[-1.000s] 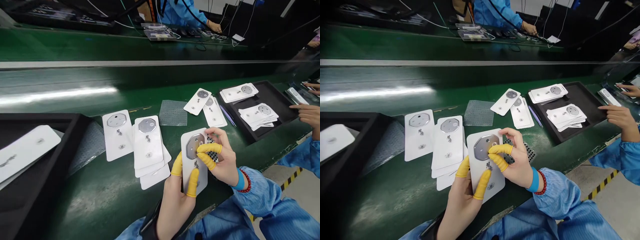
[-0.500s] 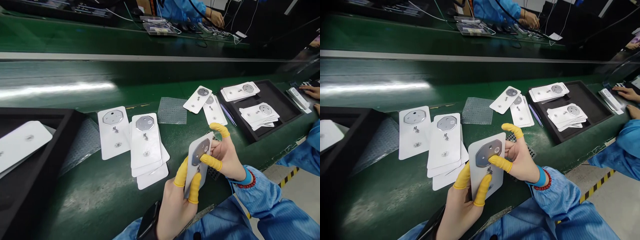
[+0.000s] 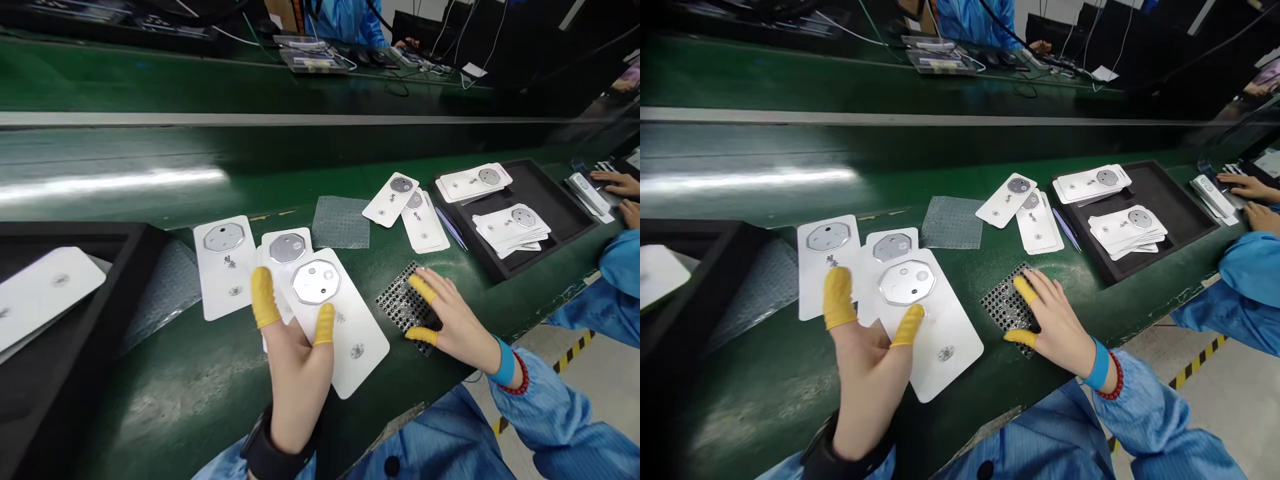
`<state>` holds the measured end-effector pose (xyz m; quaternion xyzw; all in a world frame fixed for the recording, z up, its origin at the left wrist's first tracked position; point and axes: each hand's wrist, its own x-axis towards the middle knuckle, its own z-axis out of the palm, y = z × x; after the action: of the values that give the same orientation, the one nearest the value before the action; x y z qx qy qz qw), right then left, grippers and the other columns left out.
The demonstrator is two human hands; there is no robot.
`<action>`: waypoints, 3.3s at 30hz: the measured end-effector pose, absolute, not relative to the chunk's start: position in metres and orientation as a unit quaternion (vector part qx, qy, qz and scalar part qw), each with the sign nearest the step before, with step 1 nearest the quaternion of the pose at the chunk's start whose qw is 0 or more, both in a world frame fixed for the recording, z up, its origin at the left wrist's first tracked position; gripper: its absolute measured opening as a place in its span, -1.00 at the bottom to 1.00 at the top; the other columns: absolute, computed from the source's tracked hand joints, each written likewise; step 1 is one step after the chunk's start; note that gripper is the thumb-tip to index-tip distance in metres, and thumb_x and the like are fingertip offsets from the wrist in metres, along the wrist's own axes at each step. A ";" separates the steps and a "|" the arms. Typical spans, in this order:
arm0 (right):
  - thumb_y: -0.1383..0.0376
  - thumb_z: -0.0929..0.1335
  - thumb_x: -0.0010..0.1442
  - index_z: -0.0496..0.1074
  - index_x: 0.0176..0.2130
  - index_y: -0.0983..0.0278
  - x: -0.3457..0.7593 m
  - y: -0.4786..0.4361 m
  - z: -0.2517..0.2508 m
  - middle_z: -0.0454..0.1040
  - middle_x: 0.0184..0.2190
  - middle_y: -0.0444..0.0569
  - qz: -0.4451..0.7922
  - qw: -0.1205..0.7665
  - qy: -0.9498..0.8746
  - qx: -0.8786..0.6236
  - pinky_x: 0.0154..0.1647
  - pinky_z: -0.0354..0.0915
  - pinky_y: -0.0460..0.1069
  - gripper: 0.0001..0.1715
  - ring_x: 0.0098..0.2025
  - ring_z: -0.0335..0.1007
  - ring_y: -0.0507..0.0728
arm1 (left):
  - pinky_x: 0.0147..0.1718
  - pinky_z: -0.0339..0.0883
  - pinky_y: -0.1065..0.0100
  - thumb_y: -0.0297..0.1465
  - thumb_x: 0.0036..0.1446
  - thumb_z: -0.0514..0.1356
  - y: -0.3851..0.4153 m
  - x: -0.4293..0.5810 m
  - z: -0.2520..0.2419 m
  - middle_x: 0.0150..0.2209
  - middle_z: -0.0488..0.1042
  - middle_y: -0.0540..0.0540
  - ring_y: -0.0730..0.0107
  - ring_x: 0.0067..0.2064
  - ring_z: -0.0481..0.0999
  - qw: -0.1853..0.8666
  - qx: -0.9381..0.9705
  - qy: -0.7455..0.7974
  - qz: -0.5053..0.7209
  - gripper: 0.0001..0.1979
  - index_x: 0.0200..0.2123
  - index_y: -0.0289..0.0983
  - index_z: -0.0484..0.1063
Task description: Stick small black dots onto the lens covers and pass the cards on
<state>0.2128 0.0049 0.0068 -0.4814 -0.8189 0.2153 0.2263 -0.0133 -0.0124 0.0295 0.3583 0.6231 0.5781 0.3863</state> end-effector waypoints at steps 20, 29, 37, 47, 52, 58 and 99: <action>0.34 0.38 0.30 0.52 -0.17 0.23 0.201 0.027 0.039 0.54 -0.18 0.03 0.281 0.355 -0.832 -0.321 0.01 0.45 0.13 -0.91 -0.13 0.48 0.13 | -0.32 0.48 0.28 -0.26 -0.20 0.46 -0.013 0.010 0.016 -0.43 0.66 -0.11 0.24 -0.43 0.57 0.661 0.339 0.480 0.467 -0.81 -0.48 -0.23 0.66; 0.46 0.29 0.33 0.45 -0.18 0.32 0.185 0.022 0.020 0.56 -0.20 0.07 0.097 0.302 -0.908 -0.273 0.15 0.33 0.31 -0.85 -0.21 0.49 0.13 | -0.34 0.42 0.33 -0.37 -0.29 0.47 -0.017 0.010 0.013 -0.51 0.62 -0.06 0.31 -0.46 0.49 0.656 0.283 0.500 0.489 -0.86 -0.55 -0.25 0.65; 0.37 0.29 0.36 0.43 -0.26 0.32 0.173 0.020 0.003 0.58 -0.21 0.04 0.024 0.307 -0.911 -0.273 0.29 0.19 0.21 -0.85 -0.21 0.50 0.07 | -0.48 0.31 0.50 -0.48 -0.38 0.24 -0.016 0.007 0.010 -0.63 0.52 0.02 0.47 -0.52 0.39 0.640 0.208 0.540 0.505 -0.87 -0.63 -0.29 0.58; 0.26 0.20 0.43 0.38 -0.14 0.31 0.185 0.023 -0.014 0.61 -0.13 0.12 0.066 0.274 -0.915 -0.289 0.00 0.46 0.03 -0.77 -0.09 0.57 0.12 | -0.48 0.41 0.29 -0.31 -0.35 0.27 -0.005 -0.001 0.002 -0.54 0.56 -0.08 0.24 -0.46 0.48 0.572 0.255 0.604 0.493 -0.79 -0.56 -0.31 0.54; 0.36 0.22 0.39 0.36 -0.17 0.29 0.215 0.037 -0.003 0.61 -0.19 0.13 0.150 0.304 -0.880 -0.333 -0.23 0.52 0.01 -0.87 -0.22 0.61 0.15 | -0.22 0.48 0.24 -0.17 -0.08 0.36 -0.014 -0.007 0.008 -0.11 0.62 -0.19 0.11 -0.15 0.58 0.483 0.337 0.609 0.532 -0.33 0.11 -0.29 0.45; 0.39 0.34 0.30 0.40 -0.21 0.25 0.203 0.034 0.036 0.48 -0.12 0.08 0.223 0.439 -0.786 -0.375 -0.08 0.47 0.04 -0.95 -0.09 0.49 0.12 | -0.27 0.57 0.20 -0.12 0.09 0.31 -0.033 0.011 0.016 -0.27 0.62 -0.14 0.13 -0.28 0.65 0.539 0.381 0.522 0.540 0.11 0.43 -0.24 -0.39; 0.36 0.47 0.12 0.34 0.00 0.19 0.172 0.028 0.058 0.46 -0.21 -0.09 0.548 0.298 -0.702 -0.343 -0.24 0.48 -0.09 -0.54 -0.26 0.48 0.03 | -0.47 0.48 0.23 -0.35 0.06 0.25 -0.045 0.003 0.028 -0.44 0.61 -0.12 0.08 -0.44 0.61 0.552 0.513 0.529 0.389 -0.74 -0.13 -0.17 0.53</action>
<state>0.1723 0.0281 0.0575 -0.3433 -0.7023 0.5478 0.2980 0.0026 -0.0450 0.0276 0.5132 0.5294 0.3889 0.5524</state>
